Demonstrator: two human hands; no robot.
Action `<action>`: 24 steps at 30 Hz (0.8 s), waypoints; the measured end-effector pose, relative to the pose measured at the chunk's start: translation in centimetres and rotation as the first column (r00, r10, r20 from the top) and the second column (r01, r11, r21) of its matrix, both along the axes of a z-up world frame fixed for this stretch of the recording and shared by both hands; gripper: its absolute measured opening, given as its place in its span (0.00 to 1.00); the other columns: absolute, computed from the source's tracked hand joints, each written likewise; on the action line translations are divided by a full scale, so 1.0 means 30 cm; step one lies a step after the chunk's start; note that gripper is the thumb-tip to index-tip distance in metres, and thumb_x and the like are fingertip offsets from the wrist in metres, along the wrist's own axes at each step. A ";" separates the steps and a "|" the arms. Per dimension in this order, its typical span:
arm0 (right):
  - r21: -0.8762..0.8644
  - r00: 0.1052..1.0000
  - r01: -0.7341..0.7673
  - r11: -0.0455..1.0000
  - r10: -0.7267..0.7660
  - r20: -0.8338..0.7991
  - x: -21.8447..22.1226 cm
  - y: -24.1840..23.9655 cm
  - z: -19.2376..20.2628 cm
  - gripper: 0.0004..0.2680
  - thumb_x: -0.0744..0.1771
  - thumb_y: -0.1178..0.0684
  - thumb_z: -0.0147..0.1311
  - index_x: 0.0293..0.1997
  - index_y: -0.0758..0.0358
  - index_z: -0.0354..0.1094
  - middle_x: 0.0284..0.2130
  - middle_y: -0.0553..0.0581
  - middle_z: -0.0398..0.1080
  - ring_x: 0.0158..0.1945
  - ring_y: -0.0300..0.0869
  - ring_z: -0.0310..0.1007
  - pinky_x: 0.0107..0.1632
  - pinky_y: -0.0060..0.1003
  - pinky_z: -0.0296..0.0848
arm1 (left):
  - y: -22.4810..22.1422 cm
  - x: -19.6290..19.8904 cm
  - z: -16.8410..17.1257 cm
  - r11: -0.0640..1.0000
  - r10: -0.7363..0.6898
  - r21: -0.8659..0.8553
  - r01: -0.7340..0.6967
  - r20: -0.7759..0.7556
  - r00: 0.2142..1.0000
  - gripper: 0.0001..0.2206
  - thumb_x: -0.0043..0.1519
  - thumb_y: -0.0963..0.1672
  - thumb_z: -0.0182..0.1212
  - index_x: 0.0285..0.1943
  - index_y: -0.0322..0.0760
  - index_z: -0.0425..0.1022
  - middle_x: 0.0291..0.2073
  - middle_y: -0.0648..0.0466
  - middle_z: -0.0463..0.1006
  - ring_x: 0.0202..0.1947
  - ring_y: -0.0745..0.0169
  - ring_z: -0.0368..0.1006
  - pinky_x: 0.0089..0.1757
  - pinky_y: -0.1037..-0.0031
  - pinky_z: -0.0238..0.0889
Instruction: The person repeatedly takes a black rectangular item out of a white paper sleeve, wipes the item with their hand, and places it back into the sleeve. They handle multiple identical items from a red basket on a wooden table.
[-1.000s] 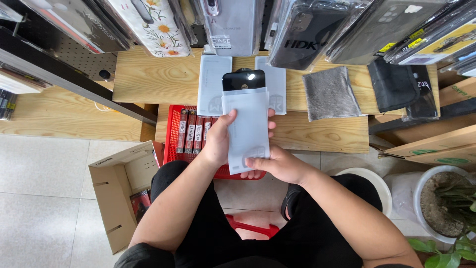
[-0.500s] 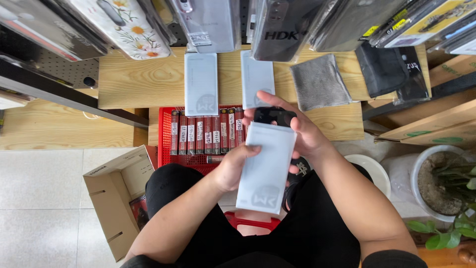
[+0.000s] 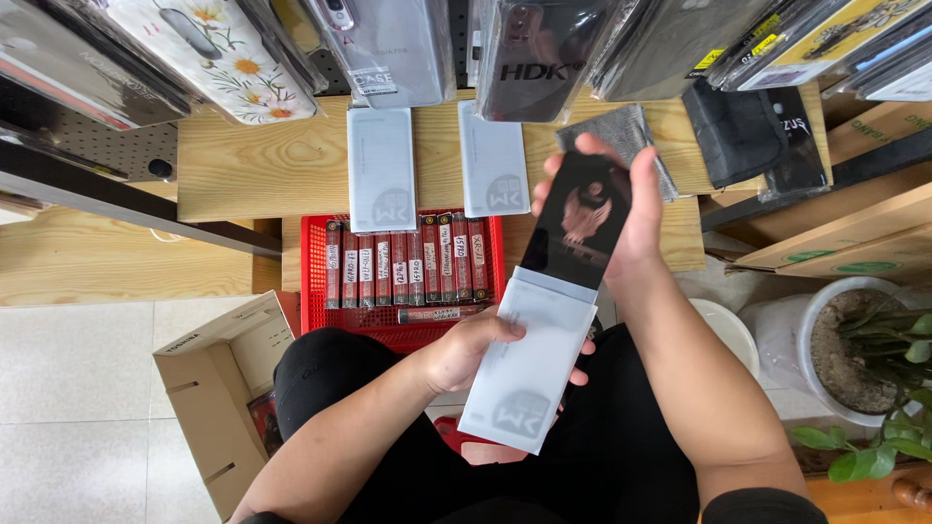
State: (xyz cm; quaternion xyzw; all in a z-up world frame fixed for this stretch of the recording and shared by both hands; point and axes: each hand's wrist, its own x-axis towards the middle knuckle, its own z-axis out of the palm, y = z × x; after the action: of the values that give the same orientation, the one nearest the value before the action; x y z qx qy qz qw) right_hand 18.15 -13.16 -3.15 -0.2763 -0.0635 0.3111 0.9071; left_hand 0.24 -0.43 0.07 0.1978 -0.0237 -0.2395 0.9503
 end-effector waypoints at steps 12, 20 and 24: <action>-0.077 0.965 0.186 0.980 -0.197 -0.174 -0.005 0.041 0.074 0.21 0.62 0.30 0.49 0.50 0.54 0.71 0.48 0.66 0.74 0.48 0.56 0.77 0.53 0.48 0.78 | 0.004 0.011 -0.050 0.996 0.010 -0.089 -0.015 -0.057 0.998 0.38 0.63 0.58 0.47 0.73 0.24 0.52 0.60 0.27 0.63 0.56 0.22 0.64 0.44 0.26 0.57; -0.059 0.990 -0.126 0.990 0.123 -0.065 -0.184 0.118 0.024 0.20 0.68 0.32 0.39 0.54 0.57 0.66 0.49 0.72 0.71 0.48 0.60 0.76 0.51 0.54 0.78 | 0.045 0.025 -0.168 0.988 0.117 -0.082 -0.130 -0.147 0.982 0.37 0.64 0.60 0.45 0.69 0.25 0.58 0.59 0.31 0.67 0.57 0.29 0.66 0.54 0.32 0.56; -0.097 0.956 -0.293 0.951 0.293 -0.019 -0.207 0.130 0.067 0.17 0.69 0.34 0.38 0.52 0.55 0.61 0.53 0.70 0.68 0.22 0.40 0.76 0.13 0.19 0.70 | 0.055 0.019 -0.106 0.974 0.191 -0.060 -0.217 -0.286 0.939 0.36 0.63 0.59 0.47 0.68 0.26 0.61 0.58 0.32 0.68 0.57 0.33 0.67 0.57 0.39 0.56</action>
State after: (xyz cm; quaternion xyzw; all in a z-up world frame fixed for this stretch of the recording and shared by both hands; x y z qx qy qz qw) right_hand 11.93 -9.25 -1.13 -0.3077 -0.0867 0.4456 0.8362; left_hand 0.82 1.22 -3.12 0.1203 0.1200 -0.1637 0.9718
